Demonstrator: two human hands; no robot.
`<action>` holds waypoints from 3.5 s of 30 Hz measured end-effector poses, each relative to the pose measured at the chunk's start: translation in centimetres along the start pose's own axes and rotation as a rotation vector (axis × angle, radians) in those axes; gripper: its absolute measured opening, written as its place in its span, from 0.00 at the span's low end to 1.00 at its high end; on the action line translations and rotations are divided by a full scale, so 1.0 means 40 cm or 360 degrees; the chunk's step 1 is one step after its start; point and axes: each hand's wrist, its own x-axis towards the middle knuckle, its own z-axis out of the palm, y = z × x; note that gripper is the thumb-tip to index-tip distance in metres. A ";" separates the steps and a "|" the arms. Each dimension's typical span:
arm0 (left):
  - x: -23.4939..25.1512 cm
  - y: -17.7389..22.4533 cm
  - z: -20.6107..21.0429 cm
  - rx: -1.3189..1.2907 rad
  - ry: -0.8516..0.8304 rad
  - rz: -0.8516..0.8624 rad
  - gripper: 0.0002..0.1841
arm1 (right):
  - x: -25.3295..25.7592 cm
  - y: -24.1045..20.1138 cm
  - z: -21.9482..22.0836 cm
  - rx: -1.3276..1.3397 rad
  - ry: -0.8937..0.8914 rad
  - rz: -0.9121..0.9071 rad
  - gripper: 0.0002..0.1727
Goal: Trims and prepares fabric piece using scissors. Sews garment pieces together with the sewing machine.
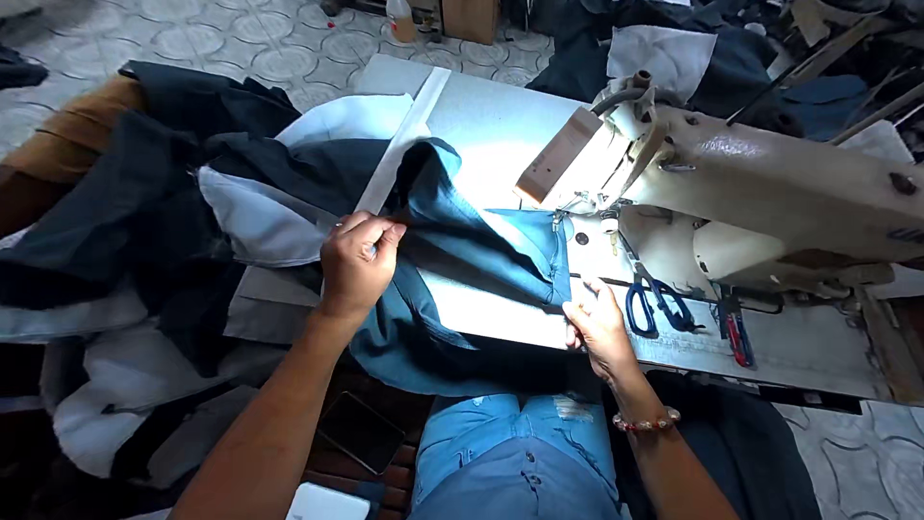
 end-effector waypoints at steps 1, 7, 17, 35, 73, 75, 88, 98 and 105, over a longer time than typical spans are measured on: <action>-0.010 -0.002 -0.004 0.0068 -0.0091 -0.0020 0.13 | 0.004 -0.004 -0.007 -0.0071 -0.0024 0.0006 0.30; -0.026 0.108 -0.018 0.0507 0.0111 -0.0183 0.22 | 0.060 -0.021 -0.043 -0.1280 0.0347 -0.0780 0.18; 0.052 0.359 0.324 -0.0712 -0.0728 0.0004 0.13 | 0.071 -0.024 0.029 -0.1559 0.0368 -0.0718 0.22; -0.001 0.278 0.275 -0.0324 -0.1786 0.0224 0.22 | 0.115 -0.027 -0.037 -0.0945 0.0126 -0.0312 0.13; -0.002 0.256 0.303 -0.0076 -0.1236 0.0334 0.26 | 0.079 -0.020 0.051 -0.1350 0.0296 -0.0446 0.20; 0.014 0.279 0.306 0.0045 -0.1373 0.0246 0.27 | 0.072 -0.010 0.050 -0.1361 0.0296 -0.0504 0.19; -0.040 0.186 0.297 -0.0286 -0.1126 0.0551 0.24 | 0.023 -0.004 0.097 -0.1735 0.0119 -0.0471 0.25; -0.036 0.181 0.293 -0.0358 -0.1215 0.0475 0.25 | 0.034 -0.035 0.077 -0.1563 0.0003 -0.0523 0.22; -0.027 0.162 0.329 -0.0387 -0.1109 0.0493 0.24 | 0.070 -0.043 0.080 -0.1618 -0.0003 -0.0460 0.23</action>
